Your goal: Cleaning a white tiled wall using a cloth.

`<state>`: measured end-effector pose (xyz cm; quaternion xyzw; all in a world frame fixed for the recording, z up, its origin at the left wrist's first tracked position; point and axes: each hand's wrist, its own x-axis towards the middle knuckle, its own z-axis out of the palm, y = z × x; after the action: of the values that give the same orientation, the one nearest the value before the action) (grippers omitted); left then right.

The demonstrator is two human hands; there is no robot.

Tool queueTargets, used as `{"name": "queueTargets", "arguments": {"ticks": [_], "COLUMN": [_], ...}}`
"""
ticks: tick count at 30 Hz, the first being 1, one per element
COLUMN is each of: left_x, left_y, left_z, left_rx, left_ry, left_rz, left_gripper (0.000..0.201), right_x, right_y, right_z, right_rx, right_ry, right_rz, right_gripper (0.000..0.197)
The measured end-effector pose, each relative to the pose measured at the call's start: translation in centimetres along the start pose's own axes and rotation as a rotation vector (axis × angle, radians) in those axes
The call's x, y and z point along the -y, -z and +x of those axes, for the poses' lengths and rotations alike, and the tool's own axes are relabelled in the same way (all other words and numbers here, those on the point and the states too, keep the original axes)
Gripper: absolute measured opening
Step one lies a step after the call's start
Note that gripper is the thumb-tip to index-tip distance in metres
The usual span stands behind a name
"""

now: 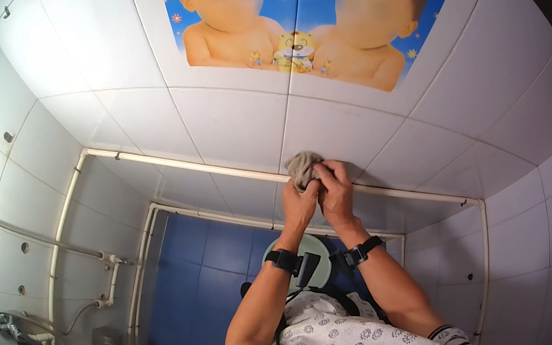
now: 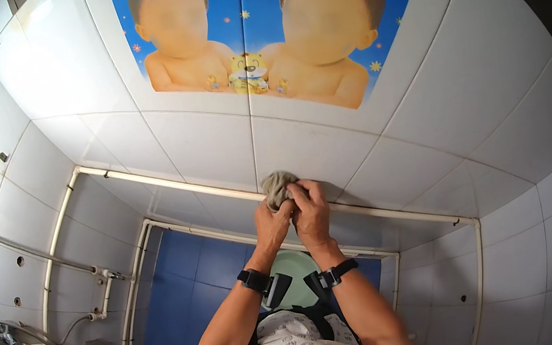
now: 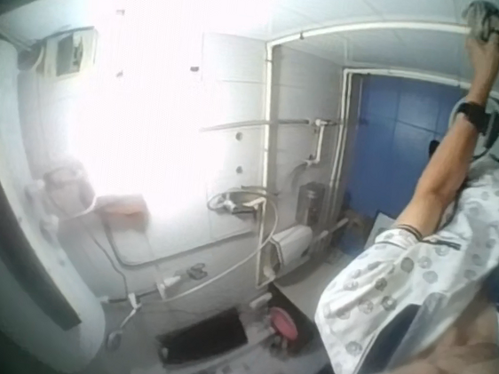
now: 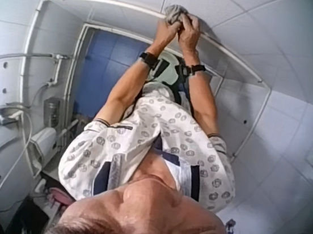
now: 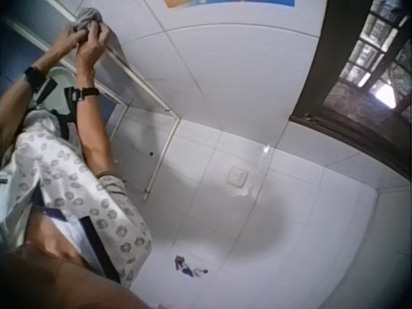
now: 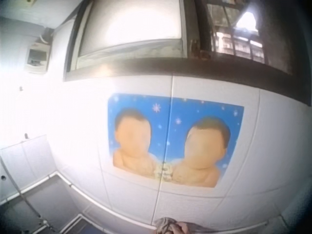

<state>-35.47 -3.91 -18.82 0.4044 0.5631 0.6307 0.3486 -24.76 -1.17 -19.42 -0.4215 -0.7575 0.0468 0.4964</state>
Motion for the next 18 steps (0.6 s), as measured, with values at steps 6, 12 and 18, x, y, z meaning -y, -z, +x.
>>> {"name": "queueTargets", "arguments": {"ticks": [6, 12, 18], "left_x": [-0.6, -9.7, 0.8], "left_y": [-0.1, -1.7, -2.4], "left_z": [0.6, 1.1, -1.2], "left_rx": [0.017, 0.072, 0.033], "left_ry": [0.093, -0.127, 0.006], "left_rz": [-0.031, -0.069, 0.062], "left_gripper": [0.028, 0.029, 0.029], "right_x": [1.1, 4.3, -1.8], "right_y": [0.9, 6.2, 2.2], "right_z": [1.7, 7.8, -1.0], "right_rx": [0.092, -0.192, 0.051], "right_ry": [-0.071, 0.18, -0.02], "right_rz": [0.062, -0.042, 0.045], "right_gripper": [0.039, 0.039, 0.038]}}
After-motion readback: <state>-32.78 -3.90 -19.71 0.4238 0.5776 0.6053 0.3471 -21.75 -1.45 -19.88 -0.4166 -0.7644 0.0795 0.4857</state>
